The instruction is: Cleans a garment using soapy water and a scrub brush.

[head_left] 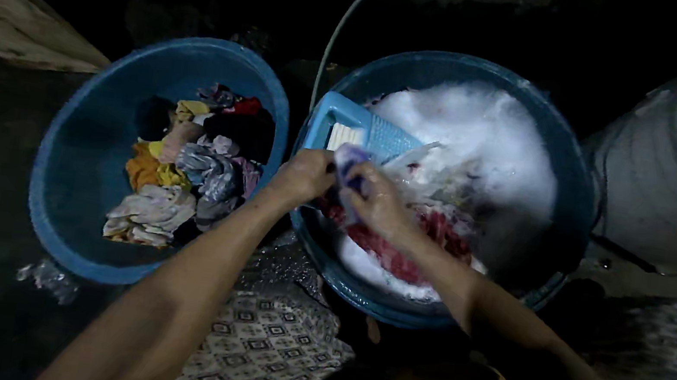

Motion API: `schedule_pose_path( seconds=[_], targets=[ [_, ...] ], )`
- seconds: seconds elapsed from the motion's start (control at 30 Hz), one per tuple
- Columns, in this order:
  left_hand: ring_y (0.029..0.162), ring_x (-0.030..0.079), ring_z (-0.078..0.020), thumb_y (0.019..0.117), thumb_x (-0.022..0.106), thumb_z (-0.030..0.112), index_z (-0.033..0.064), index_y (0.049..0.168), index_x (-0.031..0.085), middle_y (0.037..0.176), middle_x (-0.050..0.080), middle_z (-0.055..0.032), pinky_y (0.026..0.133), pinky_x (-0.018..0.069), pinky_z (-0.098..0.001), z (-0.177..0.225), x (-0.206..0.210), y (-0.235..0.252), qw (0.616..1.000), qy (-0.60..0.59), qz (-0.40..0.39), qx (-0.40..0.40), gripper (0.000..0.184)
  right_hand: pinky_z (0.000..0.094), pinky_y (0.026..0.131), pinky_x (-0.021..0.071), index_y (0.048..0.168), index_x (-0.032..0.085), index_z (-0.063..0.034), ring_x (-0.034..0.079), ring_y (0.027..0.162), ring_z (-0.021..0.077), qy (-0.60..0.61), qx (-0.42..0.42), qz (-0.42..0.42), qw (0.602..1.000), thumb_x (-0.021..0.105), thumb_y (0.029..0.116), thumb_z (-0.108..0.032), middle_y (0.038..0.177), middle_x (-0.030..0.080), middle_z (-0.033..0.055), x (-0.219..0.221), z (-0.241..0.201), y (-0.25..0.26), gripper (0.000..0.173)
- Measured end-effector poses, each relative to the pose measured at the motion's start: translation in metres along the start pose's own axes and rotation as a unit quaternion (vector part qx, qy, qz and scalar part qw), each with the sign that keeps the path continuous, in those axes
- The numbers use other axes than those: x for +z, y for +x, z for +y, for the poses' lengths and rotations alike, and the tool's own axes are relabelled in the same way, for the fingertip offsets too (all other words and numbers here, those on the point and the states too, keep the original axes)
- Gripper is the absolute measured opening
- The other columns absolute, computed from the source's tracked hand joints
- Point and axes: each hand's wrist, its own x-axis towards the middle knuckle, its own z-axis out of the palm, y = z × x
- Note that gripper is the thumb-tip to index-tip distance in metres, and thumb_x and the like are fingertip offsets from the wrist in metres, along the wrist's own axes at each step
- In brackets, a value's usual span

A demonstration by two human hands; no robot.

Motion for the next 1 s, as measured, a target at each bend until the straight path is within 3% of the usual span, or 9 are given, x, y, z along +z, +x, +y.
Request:
schedule_pose_path(
  seconds=[0.07,0.2,0.3,0.4,0.57,0.63,0.77,0.87,1.0],
  targets=[
    [0.099,0.067,-0.0436,0.0995,0.066,0.015,-0.0025,0.107,0.07,0.102,0.07,-0.025,0.089,0.051,-0.0658,-0.007,-0.006,-0.009,1.0,0.011,0.006,0.002,0.019,0.0559,0.089,0.0569,0.128,0.064,-0.0063,0.07,0.101,0.0344,-0.062,0.035,-0.07,0.995,0.065,0.1001,-0.022,0.113,0.071,0.0186,0.002,0.018,0.007,0.032],
    [0.091,0.07,-0.0391,0.1,0.067,0.017,0.0016,0.101,0.072,0.095,0.072,-0.0199,0.083,0.0536,-0.0636,-0.023,-0.005,-0.022,0.998,0.024,0.062,0.005,0.017,0.0671,0.096,0.05,0.138,0.06,-0.0038,0.065,0.112,0.0469,-0.193,0.161,-0.049,0.967,0.059,0.1042,-0.025,0.122,0.067,0.0274,-0.064,0.102,0.012,0.04],
    [0.097,0.068,-0.0448,0.1009,0.066,0.019,-0.0016,0.108,0.071,0.102,0.07,-0.0251,0.088,0.0515,-0.0667,-0.007,-0.004,-0.01,0.997,0.022,0.063,-0.025,0.022,0.0638,0.089,0.0534,0.127,0.064,0.0003,0.067,0.104,0.0428,-0.142,0.18,-0.028,0.973,0.063,0.1007,-0.021,0.113,0.068,0.026,-0.062,0.027,0.017,0.033],
    [0.095,0.067,-0.0462,0.1008,0.064,0.016,-0.0039,0.106,0.069,0.1,0.069,-0.0276,0.085,0.0507,-0.0684,-0.008,-0.007,-0.011,0.997,-0.001,0.061,-0.05,0.021,0.0579,0.094,0.0531,0.123,0.066,-0.0051,0.067,0.109,0.0362,-0.065,0.125,-0.126,0.982,0.057,0.1046,-0.025,0.114,0.069,0.0202,-0.004,-0.026,0.007,0.029],
    [0.096,0.068,-0.0435,0.098,0.071,0.021,-0.0033,0.106,0.071,0.101,0.07,-0.0255,0.088,0.0511,-0.0659,-0.021,-0.014,-0.024,0.992,-0.012,0.098,-0.074,0.026,0.0654,0.097,0.0503,0.121,0.069,-0.0042,0.064,0.116,0.0439,-0.194,0.194,-0.089,0.958,0.056,0.1049,-0.029,0.124,0.066,0.0245,-0.055,0.086,0.017,0.033],
    [0.102,0.067,-0.0456,0.101,0.066,0.019,-0.0045,0.111,0.07,0.107,0.07,-0.0273,0.092,0.0497,-0.0667,-0.01,-0.012,-0.017,0.993,-0.016,0.084,-0.077,0.026,0.0651,0.097,0.0492,0.12,0.068,0.0003,0.064,0.115,0.0453,-0.183,0.199,-0.072,0.96,0.057,0.1047,-0.025,0.12,0.067,0.0269,-0.063,0.047,0.025,0.032],
    [0.079,0.07,-0.0341,0.1049,0.056,0.015,-0.0034,0.117,0.065,0.096,0.07,-0.023,0.077,0.0578,-0.0555,-0.012,-0.02,-0.019,0.99,-0.076,0.041,-0.113,0.023,0.0587,0.09,0.0544,0.122,0.066,-0.0058,0.067,0.108,0.0383,-0.057,0.087,-0.111,0.988,0.056,0.1053,-0.023,0.117,0.067,0.0214,0.01,-0.05,0.007,0.027],
    [0.072,0.063,-0.0248,0.1026,0.064,0.022,-0.0007,0.111,0.068,0.091,0.069,-0.0169,0.071,0.0548,-0.046,-0.031,-0.026,-0.039,0.985,-0.095,0.065,-0.13,0.025,0.0635,0.095,0.0521,0.135,0.065,-0.0137,0.064,0.118,0.0404,-0.118,0.113,-0.102,0.981,0.054,0.1054,-0.027,0.132,0.064,0.0208,0.003,0.011,-0.007,0.034],
    [0.087,0.069,-0.0373,0.1013,0.066,0.023,-0.0014,0.108,0.07,0.097,0.071,-0.022,0.083,0.0543,-0.0601,-0.032,-0.024,-0.04,0.99,-0.036,0.094,-0.102,0.025,0.0657,0.097,0.0496,0.125,0.068,-0.0037,0.063,0.117,0.0459,-0.183,0.225,-0.119,0.95,0.053,0.1065,-0.026,0.126,0.064,0.0275,-0.052,0.076,-0.006,0.033]
  ],
)
